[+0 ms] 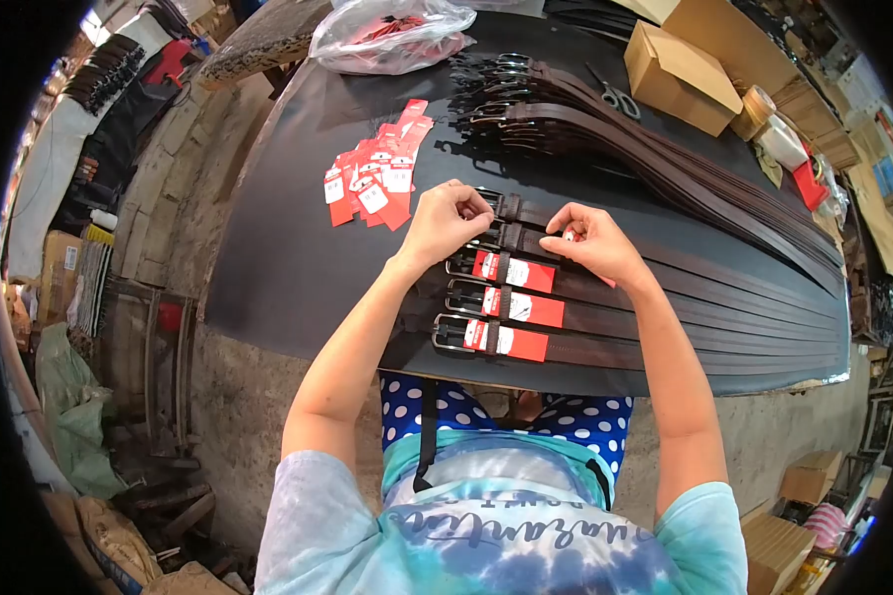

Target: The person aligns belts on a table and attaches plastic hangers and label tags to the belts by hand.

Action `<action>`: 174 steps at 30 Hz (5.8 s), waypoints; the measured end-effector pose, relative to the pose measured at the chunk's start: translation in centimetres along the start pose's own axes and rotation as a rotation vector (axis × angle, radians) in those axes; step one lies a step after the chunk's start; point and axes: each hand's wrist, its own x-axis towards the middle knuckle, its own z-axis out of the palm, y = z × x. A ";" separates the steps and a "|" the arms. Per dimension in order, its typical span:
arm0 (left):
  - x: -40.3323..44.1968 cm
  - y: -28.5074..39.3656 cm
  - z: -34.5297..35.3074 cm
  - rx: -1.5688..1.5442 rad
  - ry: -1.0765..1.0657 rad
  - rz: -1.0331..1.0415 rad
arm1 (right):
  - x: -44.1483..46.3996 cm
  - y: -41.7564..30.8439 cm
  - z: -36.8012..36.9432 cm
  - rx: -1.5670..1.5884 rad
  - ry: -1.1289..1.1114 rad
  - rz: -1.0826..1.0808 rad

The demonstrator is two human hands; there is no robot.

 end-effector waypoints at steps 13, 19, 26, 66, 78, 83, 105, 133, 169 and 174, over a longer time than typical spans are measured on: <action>0.7 1.2 2.1 -0.378 -0.119 -0.199 | 0.2 0.2 -0.6 0.325 -0.204 -0.054; 0.5 0.5 2.4 -0.449 -0.145 -0.146 | 1.0 0.9 -0.4 0.368 -0.222 -0.115; 0.5 0.7 2.3 -0.456 -0.154 -0.148 | 1.7 -0.5 -0.1 0.188 -0.143 -0.108; -0.5 2.1 2.8 -0.166 0.004 0.065 | 2.8 -2.0 0.6 -0.118 -0.042 -0.330; -0.5 1.8 2.1 -0.632 -0.110 -0.297 | 0.1 -2.2 2.0 -0.122 0.137 -0.389; -0.9 2.1 2.2 -0.725 -0.080 -0.349 | -1.6 -0.3 2.8 -0.265 0.323 -0.484; -1.3 -0.3 -0.5 -0.055 -0.076 0.001 | -1.2 2.7 4.0 -0.132 0.326 -0.380; -1.6 -1.1 -1.4 -0.129 -0.141 0.117 | -1.2 2.4 3.6 -0.229 0.240 -0.509; -1.3 -10.1 -16.8 -0.144 0.436 -0.432 | -5.2 -0.3 0.8 -0.153 0.326 -0.389; -2.5 -8.5 -17.7 -0.566 0.532 -0.480 | -4.4 -1.3 1.6 -0.067 0.293 -0.371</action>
